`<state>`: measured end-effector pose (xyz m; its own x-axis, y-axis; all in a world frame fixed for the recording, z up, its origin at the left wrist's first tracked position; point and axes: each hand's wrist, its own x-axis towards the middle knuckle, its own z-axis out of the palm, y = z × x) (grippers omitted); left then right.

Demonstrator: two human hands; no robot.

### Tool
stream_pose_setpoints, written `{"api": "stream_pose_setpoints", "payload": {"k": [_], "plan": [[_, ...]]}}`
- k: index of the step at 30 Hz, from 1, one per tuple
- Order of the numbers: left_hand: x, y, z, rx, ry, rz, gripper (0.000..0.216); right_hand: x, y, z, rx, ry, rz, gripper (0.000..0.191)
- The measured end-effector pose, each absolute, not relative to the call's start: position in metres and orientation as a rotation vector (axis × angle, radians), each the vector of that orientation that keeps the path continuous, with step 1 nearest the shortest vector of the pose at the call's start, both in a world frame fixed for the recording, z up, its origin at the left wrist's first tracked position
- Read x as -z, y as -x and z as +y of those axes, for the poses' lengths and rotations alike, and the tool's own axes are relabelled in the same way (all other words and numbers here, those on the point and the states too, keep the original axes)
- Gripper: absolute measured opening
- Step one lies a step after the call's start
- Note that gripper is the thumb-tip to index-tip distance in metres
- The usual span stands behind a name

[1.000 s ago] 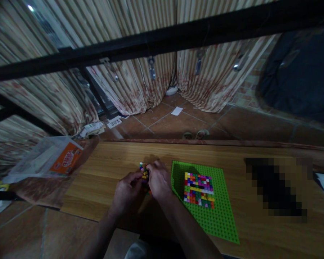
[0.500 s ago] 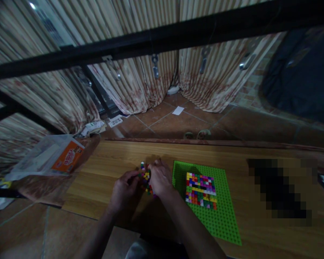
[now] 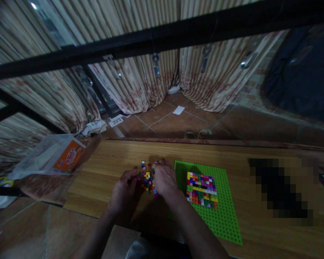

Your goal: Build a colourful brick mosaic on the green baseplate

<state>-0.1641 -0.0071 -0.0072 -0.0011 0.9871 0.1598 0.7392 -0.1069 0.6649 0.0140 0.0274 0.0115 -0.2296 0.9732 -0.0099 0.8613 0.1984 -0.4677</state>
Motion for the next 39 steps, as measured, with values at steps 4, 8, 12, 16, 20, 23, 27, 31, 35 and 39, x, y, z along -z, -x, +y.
{"api": "stream_pose_setpoints", "payload": {"k": [4, 8, 12, 16, 20, 23, 27, 31, 35, 39], "plan": [[0.007, 0.166, -0.004, -0.897, -1.894, 1.841, 0.029, -0.013, -0.016, 0.029, -0.568, 1.753, -2.2, 0.026], [0.008, 0.17, 0.0, -0.901, -1.928, 1.895, 0.037, -0.013, -0.017, 0.03, -0.582, 1.769, -2.206, 0.027], [0.008, 0.168, 0.001, -0.765, -1.973, 1.849, 0.041, -0.011, -0.015, 0.03, -0.579, 1.782, -2.212, 0.026], [0.005, 0.162, -0.003, -0.737, -1.97, 1.803, 0.041, -0.009, -0.013, 0.029, -0.561, 1.779, -2.209, 0.022], [0.003, 0.159, -0.006, -0.78, -1.943, 1.739, 0.041, -0.008, -0.012, 0.028, -0.556, 1.78, -2.18, 0.021], [0.0, 0.158, -0.005, -0.853, -1.894, 1.737, 0.037, -0.009, -0.013, 0.024, -0.585, 1.715, -2.134, 0.019], [-0.007, 0.151, -0.006, -0.9, -1.881, 1.658, 0.027, -0.011, -0.01, 0.016, -0.642, 1.549, -2.06, 0.018], [-0.011, 0.142, -0.006, -0.846, -1.934, 1.613, 0.023, -0.013, -0.006, 0.011, -0.731, 1.46, -1.996, 0.019], [-0.011, 0.136, -0.008, -0.808, -1.973, 1.676, 0.019, -0.014, -0.004, 0.007, -0.823, 1.448, -1.913, 0.021], [-0.008, 0.133, -0.011, -0.832, -1.938, 1.727, 0.018, -0.011, 0.0, 0.002, -0.825, 1.464, -1.848, 0.022]]}}
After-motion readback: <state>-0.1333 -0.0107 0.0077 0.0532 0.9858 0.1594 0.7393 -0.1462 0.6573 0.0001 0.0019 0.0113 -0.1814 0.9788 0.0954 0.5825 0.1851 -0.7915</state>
